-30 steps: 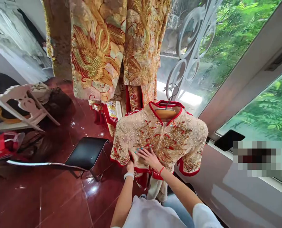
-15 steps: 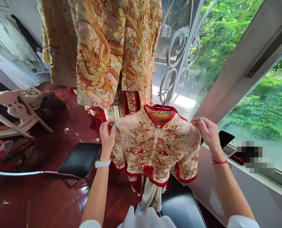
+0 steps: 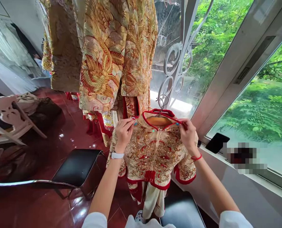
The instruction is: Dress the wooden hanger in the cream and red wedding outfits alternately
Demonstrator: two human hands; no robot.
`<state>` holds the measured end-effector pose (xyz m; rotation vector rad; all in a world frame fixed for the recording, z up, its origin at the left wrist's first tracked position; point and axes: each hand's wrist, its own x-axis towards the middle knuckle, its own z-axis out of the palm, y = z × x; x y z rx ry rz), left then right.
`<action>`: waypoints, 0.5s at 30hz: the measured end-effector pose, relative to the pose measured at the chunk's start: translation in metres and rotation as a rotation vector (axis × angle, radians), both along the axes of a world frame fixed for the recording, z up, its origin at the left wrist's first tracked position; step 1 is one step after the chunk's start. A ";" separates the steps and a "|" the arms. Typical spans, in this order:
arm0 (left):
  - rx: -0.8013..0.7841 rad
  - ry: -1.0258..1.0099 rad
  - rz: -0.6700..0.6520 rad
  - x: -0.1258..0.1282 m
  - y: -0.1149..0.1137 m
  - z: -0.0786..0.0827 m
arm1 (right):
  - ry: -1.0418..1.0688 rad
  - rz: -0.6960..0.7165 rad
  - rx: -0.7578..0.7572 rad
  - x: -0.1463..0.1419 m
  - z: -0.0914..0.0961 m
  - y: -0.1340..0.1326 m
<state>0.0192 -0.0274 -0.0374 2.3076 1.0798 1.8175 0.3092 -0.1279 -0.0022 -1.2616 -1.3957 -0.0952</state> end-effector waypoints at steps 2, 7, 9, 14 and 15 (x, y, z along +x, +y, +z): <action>-0.065 0.037 -0.070 -0.014 -0.001 -0.004 | -0.054 0.005 -0.005 0.015 -0.007 -0.009; -0.481 -0.396 -0.132 -0.063 0.005 -0.040 | 0.147 -0.180 -0.098 0.079 -0.046 -0.030; -0.633 -0.604 -0.144 -0.070 0.010 -0.056 | 0.339 -0.113 -0.186 0.095 -0.072 -0.029; -0.663 -0.888 -0.079 -0.061 0.017 -0.064 | 0.631 -0.116 -0.097 0.098 -0.103 -0.013; -0.665 -0.908 -0.084 -0.060 0.017 -0.062 | 0.627 -0.118 -0.100 0.097 -0.102 -0.011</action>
